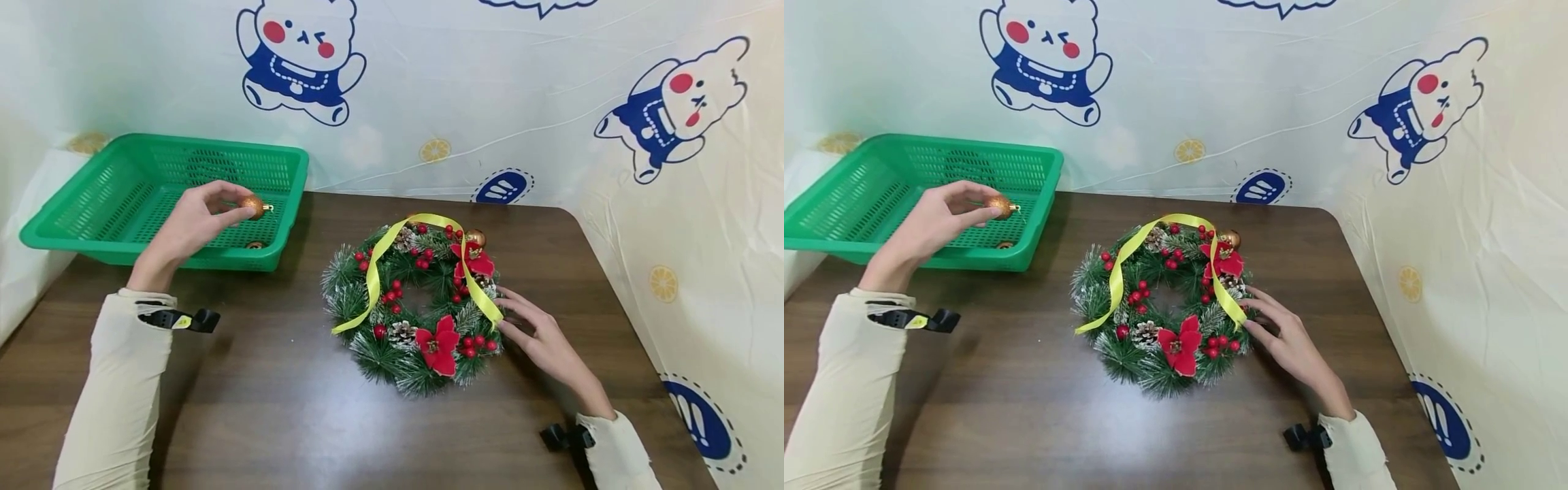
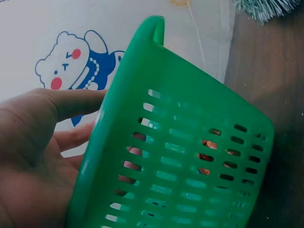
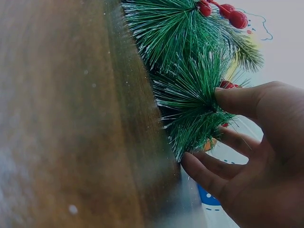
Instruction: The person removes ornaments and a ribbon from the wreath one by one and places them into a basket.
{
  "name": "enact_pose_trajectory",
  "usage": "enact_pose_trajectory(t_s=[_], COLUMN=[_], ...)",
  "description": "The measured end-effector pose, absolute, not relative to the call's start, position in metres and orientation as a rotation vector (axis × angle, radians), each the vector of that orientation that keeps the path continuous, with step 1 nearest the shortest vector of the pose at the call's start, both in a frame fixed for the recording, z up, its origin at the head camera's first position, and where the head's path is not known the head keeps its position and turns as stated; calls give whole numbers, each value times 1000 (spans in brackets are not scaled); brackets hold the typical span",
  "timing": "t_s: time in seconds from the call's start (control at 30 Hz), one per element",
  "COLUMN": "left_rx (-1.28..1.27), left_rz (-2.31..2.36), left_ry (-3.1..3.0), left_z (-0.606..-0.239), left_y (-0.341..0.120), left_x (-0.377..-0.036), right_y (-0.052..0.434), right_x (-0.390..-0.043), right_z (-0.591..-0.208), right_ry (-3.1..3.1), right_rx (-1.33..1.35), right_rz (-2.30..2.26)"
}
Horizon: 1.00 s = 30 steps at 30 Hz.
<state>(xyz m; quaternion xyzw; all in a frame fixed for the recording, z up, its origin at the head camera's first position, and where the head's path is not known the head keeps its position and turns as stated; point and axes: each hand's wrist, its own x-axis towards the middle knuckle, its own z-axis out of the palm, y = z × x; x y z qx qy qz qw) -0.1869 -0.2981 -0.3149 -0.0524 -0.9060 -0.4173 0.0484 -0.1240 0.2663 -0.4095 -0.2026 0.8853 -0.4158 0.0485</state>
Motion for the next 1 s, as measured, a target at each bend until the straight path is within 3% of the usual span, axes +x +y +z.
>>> enact_pose_trajectory(t_s=[1.0], left_rx=[-238], left_rz=[-1245], left_ry=[-2843], left_z=[-321], left_y=[-300], left_x=[-188], right_y=[266], right_x=[-125], right_z=[-411], right_ry=[2719], right_rx=[-625], right_rz=[-1248])
